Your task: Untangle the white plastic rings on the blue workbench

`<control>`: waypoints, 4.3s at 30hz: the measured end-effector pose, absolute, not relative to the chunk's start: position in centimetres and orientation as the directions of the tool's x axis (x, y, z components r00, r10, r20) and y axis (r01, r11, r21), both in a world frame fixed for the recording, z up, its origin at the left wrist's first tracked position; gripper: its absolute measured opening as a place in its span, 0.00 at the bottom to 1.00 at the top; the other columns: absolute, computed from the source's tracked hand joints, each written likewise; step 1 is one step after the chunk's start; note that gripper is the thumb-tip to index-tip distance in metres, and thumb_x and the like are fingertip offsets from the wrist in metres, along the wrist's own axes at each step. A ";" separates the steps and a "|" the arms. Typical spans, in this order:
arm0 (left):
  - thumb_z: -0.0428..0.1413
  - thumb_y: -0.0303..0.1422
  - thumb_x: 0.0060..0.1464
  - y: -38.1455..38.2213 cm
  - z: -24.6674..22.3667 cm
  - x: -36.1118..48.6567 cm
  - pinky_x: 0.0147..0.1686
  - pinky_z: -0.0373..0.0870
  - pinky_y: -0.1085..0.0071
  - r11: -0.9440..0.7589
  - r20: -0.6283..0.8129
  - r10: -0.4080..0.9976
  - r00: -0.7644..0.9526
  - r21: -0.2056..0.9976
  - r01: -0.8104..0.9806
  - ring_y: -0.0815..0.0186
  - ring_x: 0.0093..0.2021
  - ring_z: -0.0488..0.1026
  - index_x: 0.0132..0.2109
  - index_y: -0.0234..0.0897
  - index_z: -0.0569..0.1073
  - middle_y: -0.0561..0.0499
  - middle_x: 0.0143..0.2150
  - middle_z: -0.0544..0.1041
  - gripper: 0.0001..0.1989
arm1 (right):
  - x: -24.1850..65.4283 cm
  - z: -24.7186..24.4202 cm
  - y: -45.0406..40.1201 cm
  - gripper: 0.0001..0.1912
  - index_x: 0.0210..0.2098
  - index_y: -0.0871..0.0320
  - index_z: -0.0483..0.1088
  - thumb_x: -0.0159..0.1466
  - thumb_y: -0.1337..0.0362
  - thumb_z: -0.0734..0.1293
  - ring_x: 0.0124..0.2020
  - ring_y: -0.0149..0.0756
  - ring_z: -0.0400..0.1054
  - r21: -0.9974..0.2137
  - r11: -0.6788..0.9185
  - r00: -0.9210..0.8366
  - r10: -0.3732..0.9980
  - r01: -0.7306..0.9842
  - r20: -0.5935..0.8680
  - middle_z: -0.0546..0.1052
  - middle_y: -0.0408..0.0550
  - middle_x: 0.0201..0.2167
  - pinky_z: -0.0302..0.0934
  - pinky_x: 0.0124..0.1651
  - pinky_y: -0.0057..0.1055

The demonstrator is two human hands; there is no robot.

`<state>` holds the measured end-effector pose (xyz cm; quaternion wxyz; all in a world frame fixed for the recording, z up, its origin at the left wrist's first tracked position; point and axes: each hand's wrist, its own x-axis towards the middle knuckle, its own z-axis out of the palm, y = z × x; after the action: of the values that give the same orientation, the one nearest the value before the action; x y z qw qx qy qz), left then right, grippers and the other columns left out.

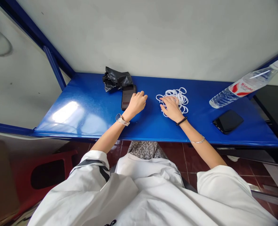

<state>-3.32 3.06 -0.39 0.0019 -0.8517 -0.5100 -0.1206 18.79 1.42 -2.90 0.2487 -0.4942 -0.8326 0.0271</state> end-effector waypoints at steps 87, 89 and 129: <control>0.50 0.55 0.59 1.4 2.4 -3.0 0.32 0.61 0.72 -0.518 0.220 0.754 0.619 0.779 0.354 0.68 0.29 0.65 0.34 0.35 0.71 0.51 0.28 0.72 0.25 | 17.9 0.9 -0.8 0.17 0.32 0.54 0.72 0.69 0.50 0.63 0.35 0.40 0.70 -0.613 0.683 -0.499 0.721 0.396 0.481 0.76 0.47 0.29 0.66 0.42 0.39; 0.49 0.54 0.60 1.4 2.4 -3.0 0.32 0.61 0.72 -0.521 0.226 0.751 0.620 0.780 0.347 0.69 0.29 0.65 0.34 0.35 0.71 0.52 0.28 0.71 0.24 | 18.0 0.7 -0.7 0.16 0.34 0.54 0.73 0.69 0.49 0.63 0.35 0.40 0.70 -0.620 0.674 -0.517 0.726 0.402 0.454 0.77 0.47 0.30 0.66 0.42 0.39; 0.55 0.48 0.59 2.9 -0.7 -2.4 0.36 0.63 0.70 -0.660 0.264 0.742 0.616 0.446 0.605 0.65 0.23 0.69 0.42 0.37 0.69 0.55 0.21 0.69 0.18 | 19.1 -2.5 2.1 0.15 0.39 0.55 0.76 0.71 0.59 0.58 0.43 0.50 0.67 -0.280 0.704 -0.549 0.694 0.653 0.466 0.78 0.55 0.36 0.61 0.47 0.48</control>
<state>-2.43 2.90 -0.69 -0.1586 -0.8847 -0.3806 -0.2172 19.14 2.07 -2.46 0.2810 -0.3830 -0.8792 0.0367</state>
